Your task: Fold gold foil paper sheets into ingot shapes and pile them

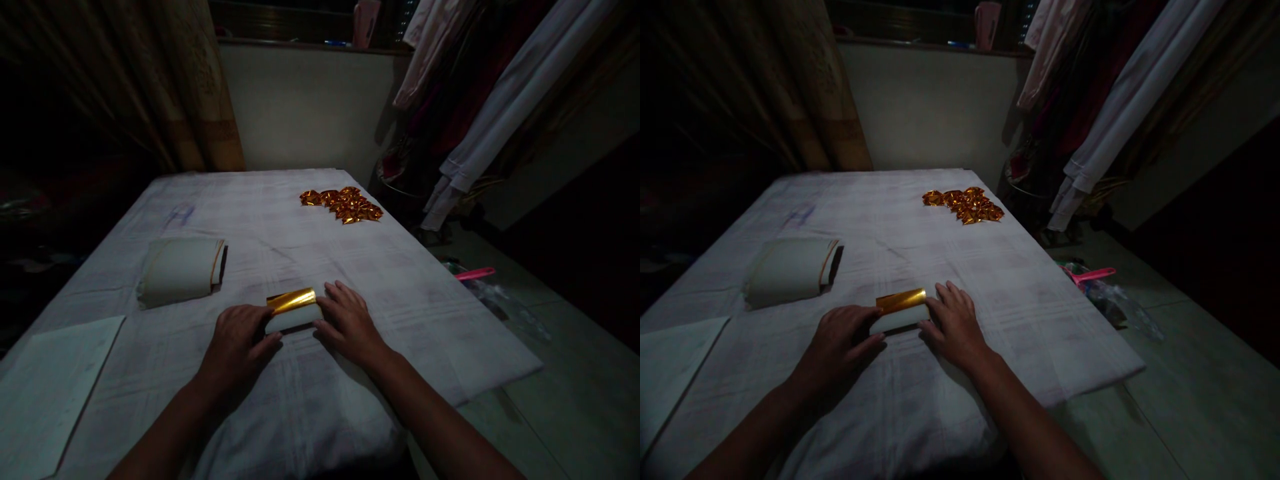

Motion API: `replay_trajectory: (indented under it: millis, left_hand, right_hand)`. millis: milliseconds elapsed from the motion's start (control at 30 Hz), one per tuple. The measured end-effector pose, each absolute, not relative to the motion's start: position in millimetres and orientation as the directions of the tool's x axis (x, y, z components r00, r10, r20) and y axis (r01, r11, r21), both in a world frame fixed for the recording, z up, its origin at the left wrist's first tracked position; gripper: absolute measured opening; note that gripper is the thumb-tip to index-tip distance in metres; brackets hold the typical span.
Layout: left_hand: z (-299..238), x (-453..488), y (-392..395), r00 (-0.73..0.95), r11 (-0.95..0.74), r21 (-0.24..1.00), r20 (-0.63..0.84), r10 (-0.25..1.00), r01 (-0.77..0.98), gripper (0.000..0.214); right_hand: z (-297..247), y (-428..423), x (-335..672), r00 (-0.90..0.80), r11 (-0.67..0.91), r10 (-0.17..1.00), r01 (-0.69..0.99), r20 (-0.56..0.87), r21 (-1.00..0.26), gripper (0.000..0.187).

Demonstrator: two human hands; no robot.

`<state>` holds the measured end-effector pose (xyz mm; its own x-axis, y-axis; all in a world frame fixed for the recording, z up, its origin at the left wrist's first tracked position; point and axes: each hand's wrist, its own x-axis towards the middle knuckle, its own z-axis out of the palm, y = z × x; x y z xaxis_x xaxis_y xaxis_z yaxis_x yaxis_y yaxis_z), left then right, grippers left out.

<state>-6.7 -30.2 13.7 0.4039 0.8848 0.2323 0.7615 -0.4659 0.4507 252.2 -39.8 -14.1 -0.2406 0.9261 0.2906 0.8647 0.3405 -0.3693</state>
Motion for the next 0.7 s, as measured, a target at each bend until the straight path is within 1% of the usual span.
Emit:
replay_trajectory:
  millis: [100, 267, 400, 500, 600, 700]
  left_hand:
    - [9.1, -7.0, -28.8, 0.430, -0.496, 0.432, 0.247, 0.868, 0.753, 0.028]
    - [7.5, -5.0, -30.9, 0.415, -0.495, 0.395, 0.276, 0.867, 0.774, 0.023]
    - [9.8, -3.2, -34.1, 0.424, -0.497, 0.405, 0.262, 0.867, 0.767, 0.014]
    - [6.6, -4.1, -34.9, 0.444, -0.532, 0.413, 0.294, 0.846, 0.739, 0.009]
    - [1.7, -5.6, -34.6, 0.467, -0.576, 0.430, 0.340, 0.816, 0.695, 0.019]
    - [3.9, -4.8, -35.5, 0.447, -0.565, 0.471, 0.347, 0.824, 0.677, 0.017]
  right_hand:
    - [-15.2, -38.5, 249.4, -0.234, 0.333, 0.930, 0.865, 0.284, -0.376, 0.032]
    - [-16.6, -38.3, 249.6, -0.249, 0.344, 0.929, 0.854, 0.275, -0.391, 0.037]
    - [-16.3, -39.3, 251.0, -0.263, 0.369, 0.919, 0.835, 0.293, -0.407, 0.028]
    - [-15.4, -39.9, 251.7, -0.288, 0.408, 0.902, 0.813, 0.322, -0.416, 0.023]
    - [-14.9, -40.8, 252.0, -0.315, 0.443, 0.886, 0.793, 0.341, -0.419, 0.021]
    - [-14.2, -40.7, 252.1, -0.328, 0.472, 0.871, 0.767, 0.367, -0.435, 0.022]
